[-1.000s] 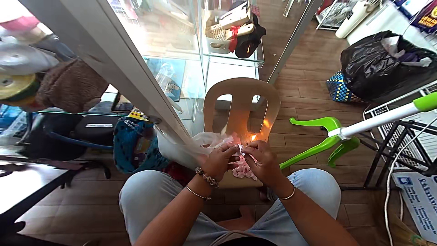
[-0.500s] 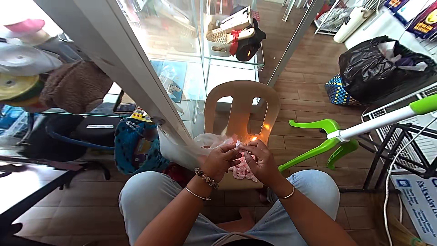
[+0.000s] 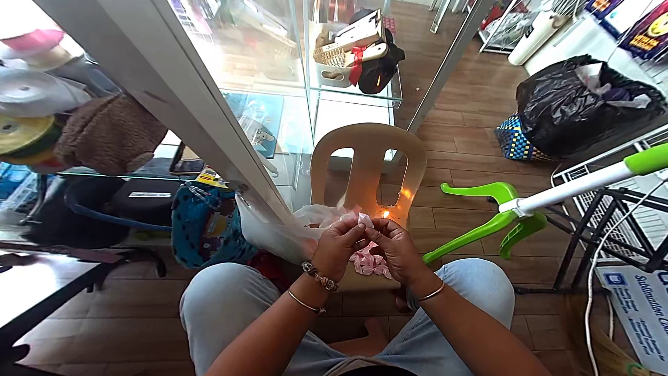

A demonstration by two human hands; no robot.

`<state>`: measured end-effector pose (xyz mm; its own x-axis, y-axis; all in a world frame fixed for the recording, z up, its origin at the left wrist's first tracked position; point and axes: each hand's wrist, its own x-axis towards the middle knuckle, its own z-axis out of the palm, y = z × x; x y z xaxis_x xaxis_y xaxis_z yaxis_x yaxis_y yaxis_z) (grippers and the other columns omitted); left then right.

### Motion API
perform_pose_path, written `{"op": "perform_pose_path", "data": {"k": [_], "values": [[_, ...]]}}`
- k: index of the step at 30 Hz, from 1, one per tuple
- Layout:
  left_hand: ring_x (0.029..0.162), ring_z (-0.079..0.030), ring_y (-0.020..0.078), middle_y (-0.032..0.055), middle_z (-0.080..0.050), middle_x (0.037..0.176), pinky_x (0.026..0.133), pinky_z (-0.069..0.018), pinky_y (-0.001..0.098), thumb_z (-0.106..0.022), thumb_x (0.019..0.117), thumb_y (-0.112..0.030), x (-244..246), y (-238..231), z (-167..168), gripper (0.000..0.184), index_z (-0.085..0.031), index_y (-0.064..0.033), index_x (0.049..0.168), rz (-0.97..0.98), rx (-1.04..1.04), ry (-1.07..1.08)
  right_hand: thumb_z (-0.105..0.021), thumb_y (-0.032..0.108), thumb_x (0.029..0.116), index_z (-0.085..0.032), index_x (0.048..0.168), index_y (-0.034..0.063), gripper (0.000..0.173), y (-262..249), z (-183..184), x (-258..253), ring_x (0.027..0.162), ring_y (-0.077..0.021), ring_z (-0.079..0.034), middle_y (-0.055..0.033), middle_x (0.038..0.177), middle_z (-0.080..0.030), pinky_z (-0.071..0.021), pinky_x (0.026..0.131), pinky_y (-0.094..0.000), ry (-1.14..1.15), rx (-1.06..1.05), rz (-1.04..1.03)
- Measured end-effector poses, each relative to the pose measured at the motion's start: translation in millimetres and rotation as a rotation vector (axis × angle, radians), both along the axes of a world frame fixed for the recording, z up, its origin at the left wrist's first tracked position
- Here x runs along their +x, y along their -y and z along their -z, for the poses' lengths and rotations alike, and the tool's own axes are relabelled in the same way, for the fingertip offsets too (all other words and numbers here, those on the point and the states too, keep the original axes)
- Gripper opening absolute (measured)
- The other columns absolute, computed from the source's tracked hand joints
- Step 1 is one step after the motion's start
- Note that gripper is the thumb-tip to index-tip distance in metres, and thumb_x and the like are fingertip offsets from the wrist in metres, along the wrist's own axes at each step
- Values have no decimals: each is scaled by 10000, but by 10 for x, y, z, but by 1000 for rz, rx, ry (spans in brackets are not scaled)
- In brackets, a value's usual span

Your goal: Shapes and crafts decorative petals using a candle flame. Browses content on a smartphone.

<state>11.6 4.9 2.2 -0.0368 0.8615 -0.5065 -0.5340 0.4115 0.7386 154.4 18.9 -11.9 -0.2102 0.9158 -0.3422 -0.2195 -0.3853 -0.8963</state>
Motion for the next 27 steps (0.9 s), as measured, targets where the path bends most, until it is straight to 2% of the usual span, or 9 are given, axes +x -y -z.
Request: {"op": "perform_pose_path", "data": {"k": [5,13,15,17,18,20,23,25,27], "values": [[793,-725,164,113,-717,910,771,-619,291,-613,981,42,-13,1,-24,128,-630,47,1108,18,17,-17,-633,39,995,-648,1063,1,79,-40,-55,4,794,-129,-697,-95,921,-724,-563,633,-247,-90,-156,41],[827,-730,177,118,-721,941,798,-620,309,-608,983,43,-18,-1,-4,139,-637,54,1118,31,38,-17,-612,38,1006,-640,1057,22,60,-63,-55,19,799,-139,-706,-101,925,-727,-569,642,-254,-170,-244,49],[830,-726,169,111,-717,949,794,-616,301,-606,986,37,-27,-3,-13,149,-630,53,1132,64,26,-40,-617,30,1001,-647,1033,17,45,-74,-59,22,786,-136,-703,-95,907,-724,-571,638,-258,-129,-195,58],[803,-712,142,85,-702,949,763,-610,282,-602,1006,-11,-49,-4,-52,159,-609,34,1159,147,-20,-73,-656,16,971,-675,989,1,30,-82,-25,43,757,-110,-683,-67,879,-713,-566,633,-238,21,24,58],[797,-710,139,78,-695,959,753,-611,280,-580,1033,-61,-63,-1,-73,181,-594,23,1193,199,-43,-71,-688,25,948,-697,977,-2,40,-87,21,75,757,-83,-679,-47,885,-717,-572,653,-220,142,215,46],[798,-719,155,80,-705,964,743,-613,296,-495,1090,-192,-74,11,-98,243,-578,1,1213,254,-76,-16,-715,93,931,-748,976,16,96,-107,128,175,858,-61,-677,-48,980,-711,-582,734,-203,432,682,17],[791,-728,165,86,-716,924,749,-618,304,-389,1119,-312,-80,15,-107,345,-565,-25,1192,247,-86,70,-681,165,966,-796,1005,102,137,-105,168,289,986,-158,-645,-86,1052,-708,-536,869,-304,727,1175,-2],[796,-720,165,98,-706,958,752,-617,300,-421,1113,-270,-102,14,-98,337,-582,-7,1250,231,-70,106,-672,179,978,-797,1016,147,134,-87,171,332,993,-171,-632,-82,1062,-709,-509,871,-300,794,1326,-16],[796,-710,153,93,-692,990,745,-611,286,-502,1080,-141,-124,15,-136,236,-592,0,1247,220,-57,114,-675,175,979,-790,1019,172,122,-81,180,367,1039,-172,-627,-77,1068,-705,-506,903,-273,820,1409,-25]]}}
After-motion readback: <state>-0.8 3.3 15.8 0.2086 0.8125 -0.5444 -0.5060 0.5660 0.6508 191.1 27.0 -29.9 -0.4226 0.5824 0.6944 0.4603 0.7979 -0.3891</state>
